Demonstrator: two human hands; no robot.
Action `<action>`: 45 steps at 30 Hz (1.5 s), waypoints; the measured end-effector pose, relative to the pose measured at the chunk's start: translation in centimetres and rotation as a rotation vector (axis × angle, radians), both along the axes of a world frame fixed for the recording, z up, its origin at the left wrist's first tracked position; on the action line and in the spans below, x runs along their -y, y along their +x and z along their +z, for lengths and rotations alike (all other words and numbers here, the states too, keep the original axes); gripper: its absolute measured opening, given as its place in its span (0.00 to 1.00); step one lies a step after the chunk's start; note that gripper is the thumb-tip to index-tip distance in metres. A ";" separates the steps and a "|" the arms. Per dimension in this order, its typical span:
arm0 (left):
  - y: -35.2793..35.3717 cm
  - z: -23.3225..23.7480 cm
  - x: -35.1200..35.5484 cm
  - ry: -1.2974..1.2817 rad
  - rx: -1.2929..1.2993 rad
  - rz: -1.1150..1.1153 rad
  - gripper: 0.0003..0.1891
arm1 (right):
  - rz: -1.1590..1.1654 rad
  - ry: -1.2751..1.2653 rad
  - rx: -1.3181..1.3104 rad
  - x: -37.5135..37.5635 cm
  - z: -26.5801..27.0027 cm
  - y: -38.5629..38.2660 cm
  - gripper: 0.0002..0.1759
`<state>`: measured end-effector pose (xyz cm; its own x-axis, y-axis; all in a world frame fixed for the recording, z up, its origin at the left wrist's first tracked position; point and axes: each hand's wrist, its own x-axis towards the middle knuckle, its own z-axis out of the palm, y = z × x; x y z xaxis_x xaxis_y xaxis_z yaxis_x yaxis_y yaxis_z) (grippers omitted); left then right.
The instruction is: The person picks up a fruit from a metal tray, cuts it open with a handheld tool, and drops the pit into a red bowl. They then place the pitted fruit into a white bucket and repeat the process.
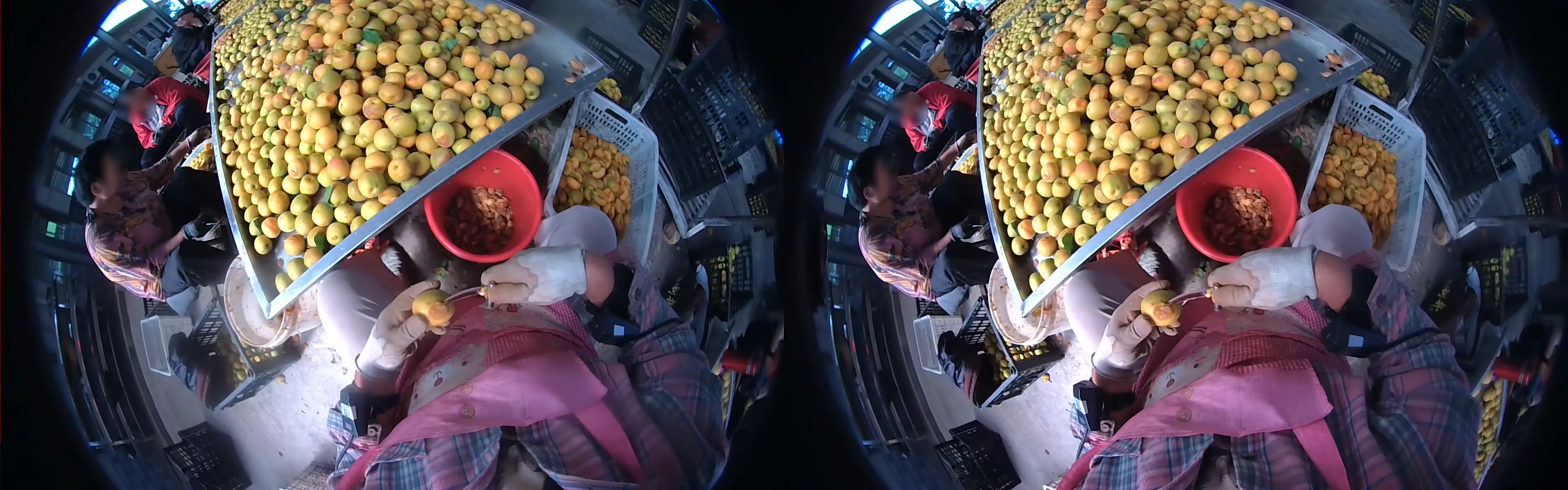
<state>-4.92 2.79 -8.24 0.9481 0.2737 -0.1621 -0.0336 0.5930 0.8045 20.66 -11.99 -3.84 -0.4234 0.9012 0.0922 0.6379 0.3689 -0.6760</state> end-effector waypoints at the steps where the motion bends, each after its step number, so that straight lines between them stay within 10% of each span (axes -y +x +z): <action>1: 0.0 0.1 0.2 0.000 0.000 0.001 0.43 | -0.070 0.014 -0.136 0.0 -0.2 -0.2 0.11; 7: 0.7 0.2 0.8 0.007 0.007 0.126 0.41 | -0.253 -0.456 -0.257 -0.5 0.9 -1.0 0.16; 14: 1.4 0.9 1.7 0.080 -0.024 0.297 0.41 | -0.261 -0.304 -0.362 -0.4 -0.2 -1.7 0.17; 16: 1.4 1.1 1.7 0.096 -0.027 0.320 0.41 | -0.449 -0.895 -0.537 -1.2 3.1 -2.2 0.19; 28: 2.3 0.1 2.1 0.276 -0.051 0.546 0.33 | -0.483 -0.873 -0.851 -1.7 0.3 -3.9 0.23; 33: 1.5 2.8 1.5 -0.072 -0.005 0.373 0.34 | -0.460 -0.916 -0.861 -1.4 0.3 -3.2 0.23; 45: 1.2 1.1 0.3 0.100 -0.037 0.261 0.36 | -0.484 -0.915 -0.971 -0.7 1.2 -4.0 0.21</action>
<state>-3.67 2.54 -7.13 0.8372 0.5244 -0.1552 -0.1443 0.4856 0.8622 16.65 -11.30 -2.63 -0.1674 0.8361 -0.5225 -0.2762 -0.5485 -0.7892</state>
